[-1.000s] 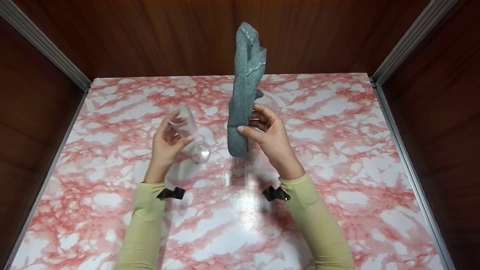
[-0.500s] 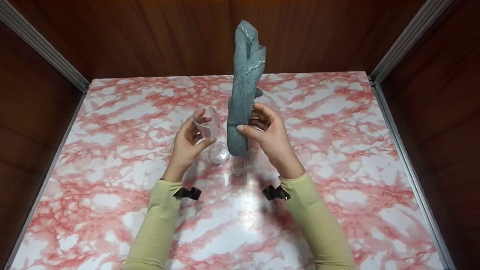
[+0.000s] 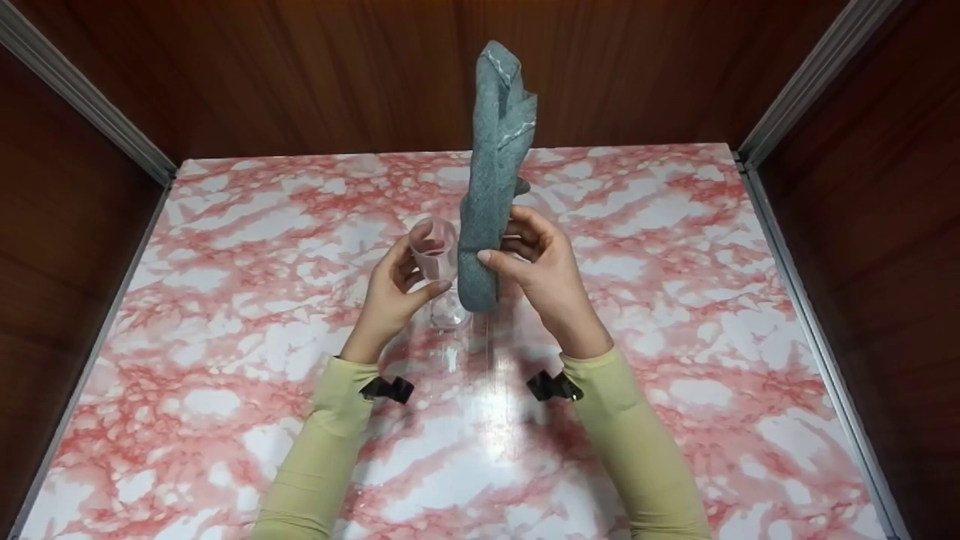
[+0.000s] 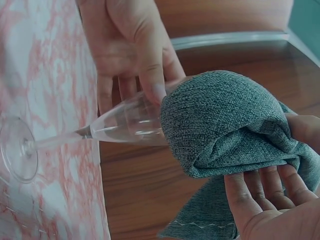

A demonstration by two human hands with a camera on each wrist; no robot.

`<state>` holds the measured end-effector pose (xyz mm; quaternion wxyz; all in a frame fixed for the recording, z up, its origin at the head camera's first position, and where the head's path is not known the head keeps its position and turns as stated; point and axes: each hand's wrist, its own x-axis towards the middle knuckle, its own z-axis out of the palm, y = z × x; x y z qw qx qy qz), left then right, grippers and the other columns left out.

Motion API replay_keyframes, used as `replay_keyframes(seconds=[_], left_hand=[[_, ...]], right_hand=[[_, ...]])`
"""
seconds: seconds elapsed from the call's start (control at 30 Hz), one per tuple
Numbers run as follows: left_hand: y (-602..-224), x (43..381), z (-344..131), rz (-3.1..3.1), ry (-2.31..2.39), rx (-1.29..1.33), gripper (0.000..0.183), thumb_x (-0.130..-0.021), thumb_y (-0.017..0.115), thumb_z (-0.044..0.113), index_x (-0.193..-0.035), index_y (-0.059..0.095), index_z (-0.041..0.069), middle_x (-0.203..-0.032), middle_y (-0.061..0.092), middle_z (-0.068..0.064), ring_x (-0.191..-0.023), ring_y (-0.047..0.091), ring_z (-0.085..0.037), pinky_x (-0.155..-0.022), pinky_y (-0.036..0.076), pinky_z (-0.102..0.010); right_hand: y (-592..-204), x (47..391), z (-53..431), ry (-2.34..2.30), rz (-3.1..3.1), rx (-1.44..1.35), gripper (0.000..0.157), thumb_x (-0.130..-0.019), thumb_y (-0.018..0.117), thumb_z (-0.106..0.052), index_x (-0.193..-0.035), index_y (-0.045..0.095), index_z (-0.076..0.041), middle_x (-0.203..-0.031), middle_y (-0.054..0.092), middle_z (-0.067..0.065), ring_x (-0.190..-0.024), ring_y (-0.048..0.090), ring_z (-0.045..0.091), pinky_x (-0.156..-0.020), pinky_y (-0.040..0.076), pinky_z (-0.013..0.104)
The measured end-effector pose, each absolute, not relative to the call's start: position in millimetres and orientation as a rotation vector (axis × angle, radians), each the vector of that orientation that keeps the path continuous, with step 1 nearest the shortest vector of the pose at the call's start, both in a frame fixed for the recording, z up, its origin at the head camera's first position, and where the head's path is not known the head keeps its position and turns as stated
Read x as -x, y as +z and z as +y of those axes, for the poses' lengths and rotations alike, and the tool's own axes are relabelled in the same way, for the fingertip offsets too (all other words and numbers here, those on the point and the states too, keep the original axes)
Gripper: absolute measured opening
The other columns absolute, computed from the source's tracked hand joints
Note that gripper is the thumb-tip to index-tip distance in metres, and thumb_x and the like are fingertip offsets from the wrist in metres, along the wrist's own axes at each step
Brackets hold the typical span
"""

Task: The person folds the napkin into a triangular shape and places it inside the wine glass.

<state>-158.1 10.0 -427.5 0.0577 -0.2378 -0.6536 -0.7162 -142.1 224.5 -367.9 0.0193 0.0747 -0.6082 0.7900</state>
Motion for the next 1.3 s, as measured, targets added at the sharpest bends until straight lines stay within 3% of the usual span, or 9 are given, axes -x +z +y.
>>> replay_keyframes(seconds=[0.67,1.1,1.3], left_hand=[[-434.2,156.3,24.5,-2.031,-2.169,0.763,0.068,-0.076,0.068,-0.015,-0.139,0.043,-0.005,-0.124,0.051,-0.027,-0.109,0.053,-0.041,-0.09,0.046,-0.05],[-446.7,160.7,29.4,-2.057,-2.175,0.735,0.071,-0.078,0.076,-0.003,-0.14,0.042,-0.002,-0.122,0.055,-0.026,-0.114,0.052,-0.04,-0.091,0.044,-0.055],[-462.2,167.6,27.0,-2.125,-2.174,0.717,0.081,-0.075,0.082,0.006,-0.144,0.039,0.007,-0.126,0.055,-0.015,-0.117,0.053,-0.029,-0.096,0.044,-0.044]], right_hand=[[-363.1,139.2,229.2,2.471,-1.833,-0.198,0.047,-0.08,0.065,0.018,-0.121,0.06,-0.004,-0.114,0.062,0.014,-0.106,0.061,0.027,-0.09,0.049,0.035],[-353.4,137.6,238.4,2.498,-1.773,-0.244,0.046,-0.083,0.061,0.018,-0.125,0.057,0.0,-0.12,0.059,0.018,-0.111,0.058,0.029,-0.09,0.049,0.034],[-350.7,139.3,236.4,2.504,-1.765,-0.255,0.046,-0.083,0.061,0.018,-0.126,0.057,0.001,-0.12,0.059,0.018,-0.111,0.058,0.029,-0.09,0.049,0.034]])
